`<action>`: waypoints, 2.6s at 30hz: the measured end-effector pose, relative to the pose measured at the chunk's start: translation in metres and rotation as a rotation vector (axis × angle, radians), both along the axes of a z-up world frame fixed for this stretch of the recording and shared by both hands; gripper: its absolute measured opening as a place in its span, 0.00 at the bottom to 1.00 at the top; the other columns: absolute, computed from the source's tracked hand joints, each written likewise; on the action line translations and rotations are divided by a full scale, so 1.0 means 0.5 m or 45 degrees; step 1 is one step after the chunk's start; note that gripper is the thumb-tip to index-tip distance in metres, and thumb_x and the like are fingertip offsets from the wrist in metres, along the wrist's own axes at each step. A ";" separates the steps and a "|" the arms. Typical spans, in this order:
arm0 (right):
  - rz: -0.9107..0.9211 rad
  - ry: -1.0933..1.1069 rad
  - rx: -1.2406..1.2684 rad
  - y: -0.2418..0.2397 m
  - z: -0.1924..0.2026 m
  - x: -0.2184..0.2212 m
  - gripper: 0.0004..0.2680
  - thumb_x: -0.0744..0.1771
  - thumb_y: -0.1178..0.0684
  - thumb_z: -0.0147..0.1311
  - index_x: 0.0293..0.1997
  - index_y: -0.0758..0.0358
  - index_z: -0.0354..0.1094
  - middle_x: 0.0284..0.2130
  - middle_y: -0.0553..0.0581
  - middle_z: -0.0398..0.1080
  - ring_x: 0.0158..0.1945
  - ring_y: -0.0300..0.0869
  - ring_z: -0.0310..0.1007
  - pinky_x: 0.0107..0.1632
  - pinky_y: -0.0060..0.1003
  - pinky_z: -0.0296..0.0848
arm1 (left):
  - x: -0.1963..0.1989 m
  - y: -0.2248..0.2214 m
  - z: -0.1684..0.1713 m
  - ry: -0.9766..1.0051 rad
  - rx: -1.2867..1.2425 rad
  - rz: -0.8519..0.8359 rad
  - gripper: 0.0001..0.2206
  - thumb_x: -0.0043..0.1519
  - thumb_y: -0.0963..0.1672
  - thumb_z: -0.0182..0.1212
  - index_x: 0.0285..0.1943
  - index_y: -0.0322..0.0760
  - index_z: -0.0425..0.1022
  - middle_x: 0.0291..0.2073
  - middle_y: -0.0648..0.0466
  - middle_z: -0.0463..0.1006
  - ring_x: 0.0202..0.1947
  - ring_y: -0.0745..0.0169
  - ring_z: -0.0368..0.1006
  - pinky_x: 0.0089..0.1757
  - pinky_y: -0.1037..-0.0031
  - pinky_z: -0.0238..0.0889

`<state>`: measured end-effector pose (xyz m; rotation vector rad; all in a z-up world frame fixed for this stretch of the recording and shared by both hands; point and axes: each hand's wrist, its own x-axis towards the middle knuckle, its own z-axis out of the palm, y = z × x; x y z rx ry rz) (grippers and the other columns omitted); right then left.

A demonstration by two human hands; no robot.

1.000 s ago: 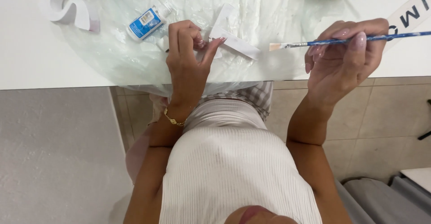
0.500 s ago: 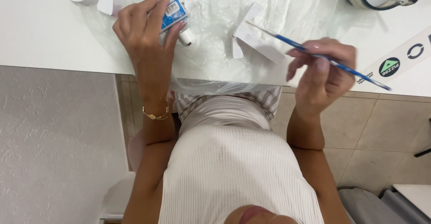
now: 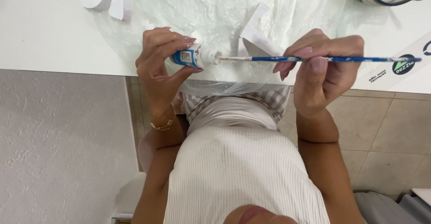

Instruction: Painting large 3D letters with white paint using a paintbrush on a protected workspace.

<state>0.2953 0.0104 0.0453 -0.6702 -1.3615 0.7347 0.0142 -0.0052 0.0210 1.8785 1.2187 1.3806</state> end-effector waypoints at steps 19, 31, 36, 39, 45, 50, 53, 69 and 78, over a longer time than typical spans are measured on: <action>-0.054 0.196 -0.287 -0.015 0.010 0.001 0.07 0.78 0.51 0.41 0.47 0.60 0.55 0.20 0.56 0.57 0.18 0.41 0.56 0.22 0.31 0.57 | -0.047 0.009 -0.047 0.241 0.233 0.197 0.18 0.67 0.49 0.77 0.59 0.35 0.79 0.52 0.49 0.84 0.55 0.53 0.76 0.62 0.57 0.65; 0.113 0.000 0.346 -0.007 -0.015 -0.022 0.04 0.77 0.57 0.41 0.51 0.68 0.55 0.22 0.58 0.64 0.14 0.46 0.69 0.13 0.34 0.68 | -0.003 0.008 -0.012 0.103 0.256 0.159 0.09 0.67 0.41 0.75 0.52 0.34 0.81 0.52 0.52 0.81 0.55 0.47 0.73 0.64 0.45 0.66; 0.140 -0.221 0.371 -0.030 -0.003 -0.010 0.07 0.77 0.56 0.40 0.50 0.72 0.53 0.25 0.65 0.65 0.16 0.51 0.72 0.17 0.41 0.70 | 0.002 0.009 -0.023 0.096 0.318 0.196 0.07 0.66 0.38 0.74 0.50 0.36 0.82 0.50 0.52 0.82 0.54 0.47 0.74 0.66 0.43 0.65; 0.216 -0.153 0.366 -0.030 -0.010 -0.010 0.09 0.77 0.58 0.41 0.50 0.78 0.61 0.20 0.63 0.63 0.15 0.51 0.70 0.17 0.40 0.69 | 0.001 0.010 -0.030 0.083 0.384 0.214 0.09 0.64 0.36 0.76 0.48 0.37 0.81 0.49 0.53 0.82 0.53 0.48 0.73 0.64 0.43 0.67; 0.255 -0.149 0.381 -0.025 0.001 -0.023 0.06 0.77 0.56 0.37 0.53 0.68 0.46 0.15 0.65 0.62 0.12 0.48 0.61 0.15 0.38 0.63 | 0.003 0.007 -0.036 0.061 0.419 0.248 0.08 0.65 0.38 0.76 0.47 0.40 0.81 0.49 0.54 0.82 0.55 0.50 0.73 0.65 0.42 0.67; 0.257 -0.177 0.380 -0.035 0.024 -0.013 0.08 0.78 0.55 0.38 0.53 0.72 0.51 0.13 0.59 0.56 0.12 0.46 0.58 0.15 0.40 0.64 | 0.012 0.007 -0.028 -0.001 0.352 0.232 0.08 0.67 0.39 0.74 0.48 0.39 0.78 0.49 0.53 0.81 0.54 0.47 0.74 0.65 0.40 0.68; 0.382 -0.265 0.253 -0.043 0.023 -0.009 0.13 0.75 0.59 0.39 0.36 0.81 0.59 0.22 0.65 0.59 0.18 0.54 0.69 0.21 0.40 0.69 | 0.016 0.005 -0.030 -0.010 0.348 0.223 0.07 0.67 0.40 0.74 0.47 0.39 0.78 0.49 0.53 0.81 0.54 0.46 0.74 0.66 0.39 0.67; 0.546 -0.416 0.382 -0.029 0.020 -0.003 0.09 0.75 0.60 0.37 0.43 0.81 0.55 0.23 0.72 0.64 0.19 0.56 0.65 0.22 0.42 0.67 | 0.021 0.006 -0.044 -0.037 0.374 0.231 0.09 0.66 0.42 0.75 0.49 0.41 0.77 0.49 0.55 0.80 0.56 0.50 0.74 0.64 0.39 0.69; 0.094 0.056 0.177 -0.024 -0.007 -0.061 0.07 0.77 0.56 0.42 0.47 0.68 0.57 0.20 0.59 0.67 0.18 0.45 0.74 0.23 0.33 0.68 | 0.021 0.004 -0.034 -0.043 0.378 0.230 0.11 0.65 0.40 0.76 0.49 0.42 0.76 0.50 0.57 0.80 0.57 0.51 0.74 0.66 0.40 0.68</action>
